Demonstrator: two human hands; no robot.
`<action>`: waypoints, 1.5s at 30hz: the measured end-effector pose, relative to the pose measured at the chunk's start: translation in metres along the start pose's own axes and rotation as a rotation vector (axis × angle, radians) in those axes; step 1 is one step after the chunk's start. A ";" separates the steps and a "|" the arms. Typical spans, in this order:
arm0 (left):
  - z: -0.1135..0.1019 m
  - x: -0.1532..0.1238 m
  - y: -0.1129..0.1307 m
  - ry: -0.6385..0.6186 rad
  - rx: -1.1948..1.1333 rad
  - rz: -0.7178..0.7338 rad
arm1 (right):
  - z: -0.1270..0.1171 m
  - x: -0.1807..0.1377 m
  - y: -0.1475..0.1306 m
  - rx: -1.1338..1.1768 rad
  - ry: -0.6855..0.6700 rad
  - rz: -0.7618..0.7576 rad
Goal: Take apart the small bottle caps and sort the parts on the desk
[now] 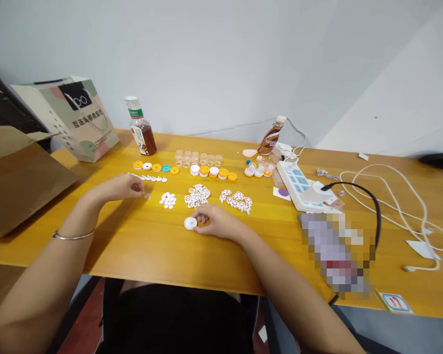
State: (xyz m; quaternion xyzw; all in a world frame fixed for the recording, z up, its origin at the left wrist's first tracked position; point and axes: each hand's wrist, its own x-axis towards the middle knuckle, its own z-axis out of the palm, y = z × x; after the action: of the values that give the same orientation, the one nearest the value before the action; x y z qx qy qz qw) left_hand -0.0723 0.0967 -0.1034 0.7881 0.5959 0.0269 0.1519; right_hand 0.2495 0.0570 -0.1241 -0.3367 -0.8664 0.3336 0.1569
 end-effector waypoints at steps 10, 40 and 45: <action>0.003 0.003 -0.001 -0.021 -0.027 0.006 | 0.000 0.001 0.002 0.000 -0.007 -0.005; 0.051 -0.014 0.104 0.151 -0.160 0.852 | -0.002 0.001 0.004 0.228 0.016 0.021; 0.049 -0.014 0.104 0.200 -0.153 0.860 | -0.003 0.000 -0.003 0.213 0.072 0.013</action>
State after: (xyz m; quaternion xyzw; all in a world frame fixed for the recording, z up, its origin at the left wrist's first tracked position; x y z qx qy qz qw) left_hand 0.0316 0.0480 -0.1203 0.9442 0.2221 0.2076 0.1265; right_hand 0.2496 0.0571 -0.1194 -0.3357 -0.8177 0.4122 0.2207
